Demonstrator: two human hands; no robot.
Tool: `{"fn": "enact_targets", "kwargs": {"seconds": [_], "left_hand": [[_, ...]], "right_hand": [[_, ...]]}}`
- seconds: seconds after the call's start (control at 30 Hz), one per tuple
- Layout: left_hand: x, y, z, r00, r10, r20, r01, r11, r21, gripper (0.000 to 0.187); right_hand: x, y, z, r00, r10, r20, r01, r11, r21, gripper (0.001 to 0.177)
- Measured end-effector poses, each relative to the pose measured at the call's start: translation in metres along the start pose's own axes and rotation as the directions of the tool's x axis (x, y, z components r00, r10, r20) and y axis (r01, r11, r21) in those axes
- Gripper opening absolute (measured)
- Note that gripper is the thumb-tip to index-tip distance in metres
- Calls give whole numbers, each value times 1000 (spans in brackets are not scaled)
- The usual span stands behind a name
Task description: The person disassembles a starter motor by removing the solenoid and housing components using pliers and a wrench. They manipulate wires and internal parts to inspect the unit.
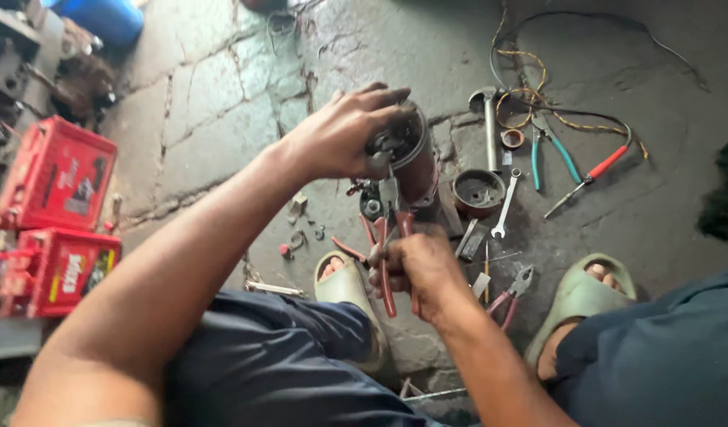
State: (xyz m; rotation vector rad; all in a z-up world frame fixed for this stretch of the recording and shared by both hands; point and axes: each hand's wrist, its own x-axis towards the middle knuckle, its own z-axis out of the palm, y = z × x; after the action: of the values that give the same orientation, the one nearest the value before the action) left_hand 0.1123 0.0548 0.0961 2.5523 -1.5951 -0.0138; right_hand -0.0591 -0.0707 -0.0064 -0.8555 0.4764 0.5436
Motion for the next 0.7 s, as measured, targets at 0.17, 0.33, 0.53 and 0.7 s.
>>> {"fn": "enact_targets", "kwargs": {"seconds": [0.17, 0.33, 0.53, 0.7], "left_hand": [[-5, 3, -4, 1000, 14, -6, -14, 998, -62, 80], [-4, 6, -10, 1000, -3, 26, 4, 998, -55, 77], [-3, 5, -12, 998, -42, 55, 43, 999, -23, 80], [-4, 9, -13, 998, -43, 47, 44, 999, -19, 77]], "right_hand": [[4, 4, -3, 994, 74, 85, -86, 986, 142, 23], [6, 5, -3, 971, 144, 192, -193, 942, 274, 28], [-11, -9, 2, 989, 14, 147, -40, 983, 177, 46], [-9, -4, -2, 974, -45, 221, -2, 979, 206, 51]]}}
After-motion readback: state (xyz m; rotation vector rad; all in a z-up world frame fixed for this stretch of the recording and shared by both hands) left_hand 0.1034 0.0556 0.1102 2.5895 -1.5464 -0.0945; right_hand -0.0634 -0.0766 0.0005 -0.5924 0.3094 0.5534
